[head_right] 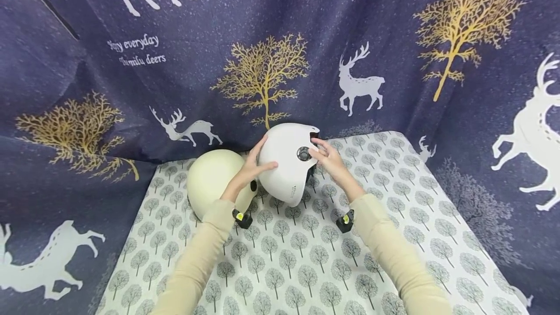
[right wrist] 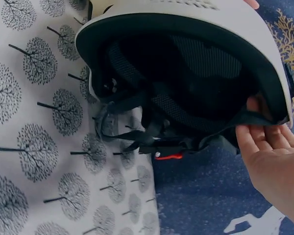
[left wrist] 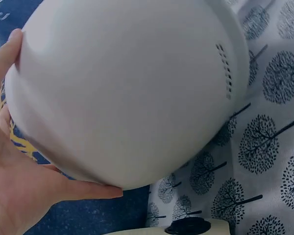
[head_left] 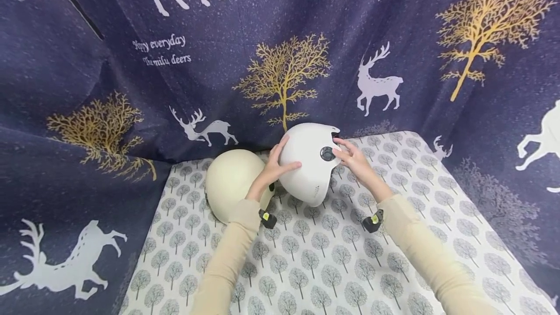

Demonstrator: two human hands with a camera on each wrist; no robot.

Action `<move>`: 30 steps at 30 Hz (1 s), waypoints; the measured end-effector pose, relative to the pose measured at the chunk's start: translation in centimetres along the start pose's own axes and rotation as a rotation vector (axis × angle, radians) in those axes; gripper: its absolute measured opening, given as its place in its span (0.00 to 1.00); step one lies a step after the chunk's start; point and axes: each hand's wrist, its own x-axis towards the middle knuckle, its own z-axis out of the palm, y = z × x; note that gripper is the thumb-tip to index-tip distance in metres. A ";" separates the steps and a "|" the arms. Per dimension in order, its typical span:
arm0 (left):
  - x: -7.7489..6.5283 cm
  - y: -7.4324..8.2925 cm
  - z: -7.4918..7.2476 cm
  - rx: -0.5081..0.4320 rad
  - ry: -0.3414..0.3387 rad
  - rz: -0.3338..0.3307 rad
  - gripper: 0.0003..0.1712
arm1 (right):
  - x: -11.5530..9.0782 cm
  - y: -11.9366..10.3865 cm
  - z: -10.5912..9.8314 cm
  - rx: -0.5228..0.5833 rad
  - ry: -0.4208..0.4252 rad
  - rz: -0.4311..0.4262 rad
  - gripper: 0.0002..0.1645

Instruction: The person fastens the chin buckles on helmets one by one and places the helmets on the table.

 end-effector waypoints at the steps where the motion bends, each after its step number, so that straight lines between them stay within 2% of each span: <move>1: 0.1 0.0 0.1 0.009 0.014 0.010 0.54 | 0.0 -0.2 -0.1 -0.013 0.003 -0.016 0.37; 5: 0.2 0.0 0.0 0.000 0.055 0.009 0.53 | 0.0 -1.2 -0.5 -0.059 0.016 -0.073 0.39; 9: 0.1 0.0 -0.1 -0.019 0.065 0.001 0.53 | 0.1 -2.3 -0.6 -0.110 0.039 -0.122 0.38; 17: -0.5 0.3 1.3 0.040 0.058 0.019 0.53 | 0.8 -4.3 1.5 -0.291 0.084 -0.145 0.37; 23: -0.5 0.4 2.3 0.135 0.064 0.007 0.51 | 1.5 -3.5 2.4 -0.478 0.108 -0.129 0.39; 26: -0.5 0.6 2.3 0.163 0.054 0.012 0.50 | 1.7 -2.8 2.3 -0.499 0.135 -0.157 0.37; 30: -0.3 0.9 2.0 0.142 0.046 0.020 0.49 | 1.7 -2.5 1.8 -0.472 0.143 -0.165 0.38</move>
